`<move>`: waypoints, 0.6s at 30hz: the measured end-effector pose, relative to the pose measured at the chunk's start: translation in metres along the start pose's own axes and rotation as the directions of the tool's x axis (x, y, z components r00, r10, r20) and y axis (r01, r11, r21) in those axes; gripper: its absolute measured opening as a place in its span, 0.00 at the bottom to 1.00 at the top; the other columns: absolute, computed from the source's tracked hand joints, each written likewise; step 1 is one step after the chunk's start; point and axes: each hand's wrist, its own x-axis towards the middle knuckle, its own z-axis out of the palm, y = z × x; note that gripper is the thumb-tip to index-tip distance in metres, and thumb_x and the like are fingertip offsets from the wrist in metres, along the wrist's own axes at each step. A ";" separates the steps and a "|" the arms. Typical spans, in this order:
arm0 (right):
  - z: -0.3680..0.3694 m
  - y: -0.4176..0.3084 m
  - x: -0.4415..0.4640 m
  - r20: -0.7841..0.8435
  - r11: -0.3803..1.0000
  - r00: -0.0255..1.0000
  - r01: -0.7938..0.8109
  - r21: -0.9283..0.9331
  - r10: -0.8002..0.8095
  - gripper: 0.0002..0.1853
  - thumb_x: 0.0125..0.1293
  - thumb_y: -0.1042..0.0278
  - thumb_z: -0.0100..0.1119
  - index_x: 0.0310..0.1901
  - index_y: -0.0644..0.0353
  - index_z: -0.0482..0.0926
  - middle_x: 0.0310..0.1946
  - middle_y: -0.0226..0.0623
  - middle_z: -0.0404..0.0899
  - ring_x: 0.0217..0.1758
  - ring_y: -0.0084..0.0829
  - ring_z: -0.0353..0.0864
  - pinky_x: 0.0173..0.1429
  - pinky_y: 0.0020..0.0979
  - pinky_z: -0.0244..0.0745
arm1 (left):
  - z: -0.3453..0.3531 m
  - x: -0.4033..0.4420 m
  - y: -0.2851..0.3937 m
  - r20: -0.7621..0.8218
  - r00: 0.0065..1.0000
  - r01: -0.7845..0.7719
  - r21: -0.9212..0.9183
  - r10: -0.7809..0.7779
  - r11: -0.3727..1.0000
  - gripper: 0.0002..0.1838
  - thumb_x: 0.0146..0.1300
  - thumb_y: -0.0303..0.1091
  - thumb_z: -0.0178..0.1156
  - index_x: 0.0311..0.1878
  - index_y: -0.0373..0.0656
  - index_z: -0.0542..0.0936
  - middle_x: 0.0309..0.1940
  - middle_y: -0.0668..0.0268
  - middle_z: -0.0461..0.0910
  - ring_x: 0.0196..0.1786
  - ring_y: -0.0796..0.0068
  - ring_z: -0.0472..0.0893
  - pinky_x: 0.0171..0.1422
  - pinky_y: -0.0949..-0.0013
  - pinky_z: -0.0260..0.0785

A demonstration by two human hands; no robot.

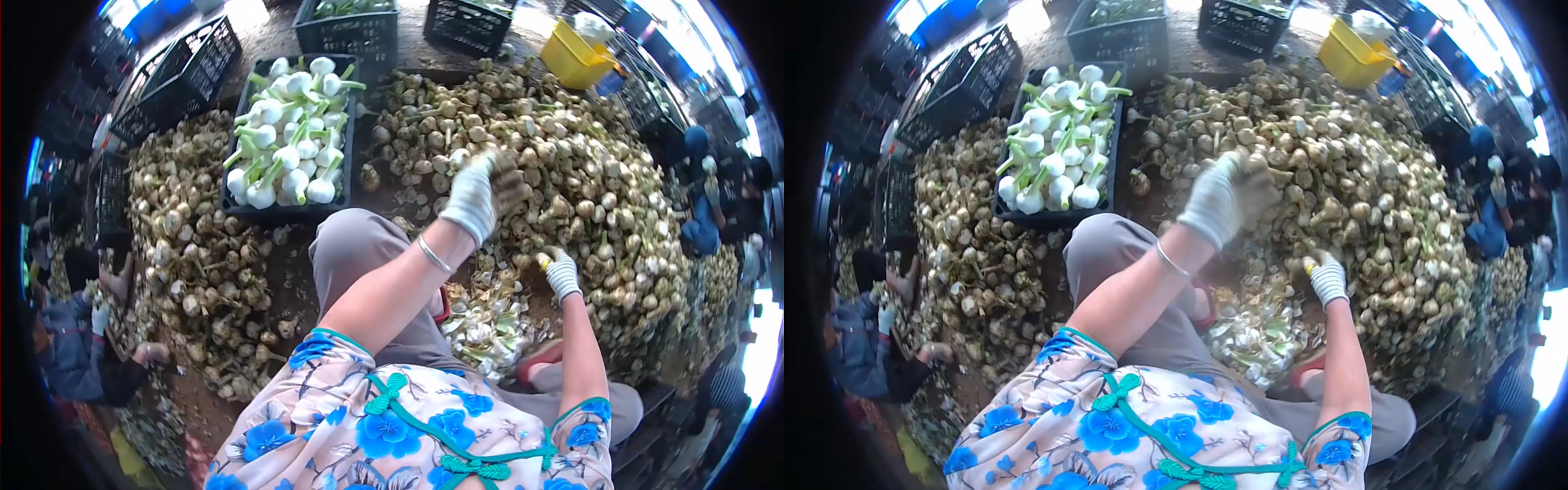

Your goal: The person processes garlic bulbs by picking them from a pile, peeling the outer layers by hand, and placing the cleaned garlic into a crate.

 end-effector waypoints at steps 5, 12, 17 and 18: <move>-0.029 0.010 0.099 -0.081 0.976 0.980 0.192 0.100 -0.184 0.26 0.51 0.66 0.56 0.53 0.65 0.65 0.50 0.48 0.69 0.53 0.40 0.68 0.55 0.32 0.62 | -0.026 -0.016 -0.023 -0.177 0.984 0.065 0.359 -0.001 0.931 0.12 0.57 0.37 0.52 0.44 0.47 0.71 0.35 0.68 0.74 0.31 0.75 0.74 0.35 0.68 0.69; 0.003 0.080 0.200 -0.028 0.988 0.996 0.085 -0.132 -0.089 0.26 0.52 0.72 0.52 0.56 0.64 0.62 0.45 0.46 0.70 0.47 0.38 0.70 0.52 0.29 0.63 | -0.058 0.016 -0.038 -0.176 0.984 0.144 0.691 -0.028 0.709 0.17 0.53 0.38 0.56 0.47 0.45 0.74 0.37 0.69 0.75 0.40 0.77 0.71 0.48 0.72 0.62; -0.005 0.050 0.163 0.015 0.696 1.000 -0.013 0.718 0.002 0.23 0.57 0.65 0.52 0.54 0.58 0.65 0.46 0.42 0.71 0.44 0.38 0.72 0.48 0.35 0.68 | -0.057 0.020 -0.025 0.103 0.995 -0.100 0.957 0.003 0.273 0.31 0.52 0.39 0.55 0.60 0.46 0.59 0.55 0.53 0.64 0.56 0.60 0.66 0.59 0.66 0.59; -0.006 0.015 0.137 0.211 0.430 0.973 -0.152 0.890 -0.091 0.23 0.58 0.65 0.50 0.56 0.57 0.62 0.50 0.40 0.68 0.47 0.35 0.70 0.52 0.34 0.66 | -0.047 0.013 -0.022 0.090 0.996 -0.090 0.991 0.003 0.099 0.34 0.52 0.40 0.56 0.62 0.47 0.55 0.58 0.51 0.58 0.58 0.56 0.63 0.60 0.65 0.57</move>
